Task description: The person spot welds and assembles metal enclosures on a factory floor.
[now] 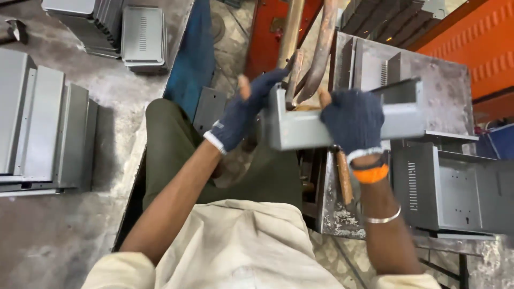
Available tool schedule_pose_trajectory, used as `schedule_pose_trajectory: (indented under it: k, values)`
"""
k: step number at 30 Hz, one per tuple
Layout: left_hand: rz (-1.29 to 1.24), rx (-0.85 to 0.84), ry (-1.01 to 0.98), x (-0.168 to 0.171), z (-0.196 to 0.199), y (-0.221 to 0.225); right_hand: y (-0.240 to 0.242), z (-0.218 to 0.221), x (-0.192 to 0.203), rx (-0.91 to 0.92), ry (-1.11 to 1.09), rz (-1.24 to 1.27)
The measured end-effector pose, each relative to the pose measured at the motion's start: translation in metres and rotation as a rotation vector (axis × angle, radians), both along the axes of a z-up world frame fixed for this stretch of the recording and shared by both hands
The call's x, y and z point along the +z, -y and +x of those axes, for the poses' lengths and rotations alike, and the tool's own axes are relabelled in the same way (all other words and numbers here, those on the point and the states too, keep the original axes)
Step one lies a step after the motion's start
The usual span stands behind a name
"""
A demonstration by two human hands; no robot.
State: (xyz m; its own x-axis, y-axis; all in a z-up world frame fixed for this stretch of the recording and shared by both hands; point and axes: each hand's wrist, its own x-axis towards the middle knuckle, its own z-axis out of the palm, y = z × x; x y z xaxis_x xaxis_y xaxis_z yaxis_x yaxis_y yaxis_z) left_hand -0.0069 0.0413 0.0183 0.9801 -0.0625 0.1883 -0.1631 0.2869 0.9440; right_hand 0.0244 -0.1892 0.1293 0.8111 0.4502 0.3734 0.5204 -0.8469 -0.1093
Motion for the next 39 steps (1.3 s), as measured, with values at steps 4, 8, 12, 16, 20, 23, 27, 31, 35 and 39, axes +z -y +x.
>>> schedule_pose_trajectory:
  k: [4,8,12,16,20,23,27,31,35,39]
  values:
    - [-0.225,0.238,-0.126,-0.062,-0.038,-0.019,0.001,-0.047,0.002,-0.148,-0.25,0.222]
    - [-0.298,0.166,-0.14,-0.102,-0.03,-0.004,0.025,-0.055,-0.066,-0.145,-0.516,0.897]
    - [-0.392,0.075,-0.196,-0.144,-0.018,0.032,0.053,-0.059,-0.135,0.187,-0.252,1.123]
    - [-0.45,0.059,-0.228,-0.174,-0.009,0.033,0.069,-0.052,-0.193,0.138,0.073,0.784]
    - [-0.516,0.105,-0.265,-0.181,-0.024,0.021,0.082,-0.044,-0.218,-0.013,-0.41,1.552]
    - [-0.56,0.183,-0.268,-0.178,-0.03,0.003,0.098,-0.03,-0.213,-0.186,-0.163,0.972]
    - [-0.416,0.321,-0.258,-0.119,-0.036,0.029,0.146,-0.019,-0.272,-0.374,0.033,0.321]
    - [-0.268,0.421,-0.275,-0.101,-0.041,0.052,0.182,-0.024,-0.374,-0.633,0.22,-0.273]
    - [-0.29,0.458,-0.285,-0.077,-0.048,0.064,0.203,-0.039,-0.386,-0.576,-0.078,-0.622]
    - [-0.372,0.471,-0.346,-0.053,-0.052,0.07,0.137,-0.111,-0.228,-0.622,-0.272,0.951]
